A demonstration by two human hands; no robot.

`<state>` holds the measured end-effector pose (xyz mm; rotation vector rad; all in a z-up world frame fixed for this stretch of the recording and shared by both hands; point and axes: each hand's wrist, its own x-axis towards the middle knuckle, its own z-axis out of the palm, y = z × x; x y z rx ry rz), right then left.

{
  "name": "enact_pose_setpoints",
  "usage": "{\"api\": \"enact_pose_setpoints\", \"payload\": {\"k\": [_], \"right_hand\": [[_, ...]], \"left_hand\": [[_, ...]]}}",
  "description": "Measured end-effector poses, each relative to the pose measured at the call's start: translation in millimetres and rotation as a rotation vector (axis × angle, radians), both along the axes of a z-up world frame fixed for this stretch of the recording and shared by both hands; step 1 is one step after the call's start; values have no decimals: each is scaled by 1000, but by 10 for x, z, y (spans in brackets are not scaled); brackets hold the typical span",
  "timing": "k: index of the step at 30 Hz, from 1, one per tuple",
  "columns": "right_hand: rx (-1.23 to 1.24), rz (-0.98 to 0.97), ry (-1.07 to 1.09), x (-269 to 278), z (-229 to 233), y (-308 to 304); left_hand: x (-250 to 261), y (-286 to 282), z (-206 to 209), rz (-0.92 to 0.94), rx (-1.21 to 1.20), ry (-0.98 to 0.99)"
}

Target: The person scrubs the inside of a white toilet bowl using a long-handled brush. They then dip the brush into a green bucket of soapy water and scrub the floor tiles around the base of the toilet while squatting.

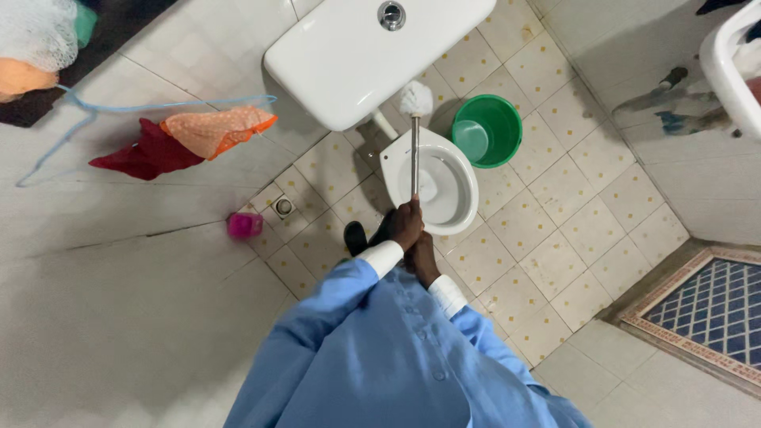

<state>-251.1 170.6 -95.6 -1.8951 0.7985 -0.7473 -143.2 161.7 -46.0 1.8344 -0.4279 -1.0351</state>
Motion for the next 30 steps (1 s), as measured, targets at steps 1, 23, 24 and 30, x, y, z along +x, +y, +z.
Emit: {"api": "enact_pose_setpoints", "payload": {"k": [1, 23, 24, 30], "right_hand": [[-503, 87, 56, 24, -11, 28], [301, 169, 80, 328, 133, 144], [347, 144, 92, 403, 158, 78], [429, 101, 83, 983, 348, -407]], "left_hand": [[-26, 49, -38, 34, 14, -4], [319, 459, 173, 154, -214, -47], [374, 366, 215, 163, -204, -16], [984, -172, 425, 135, -154, -77]]}}
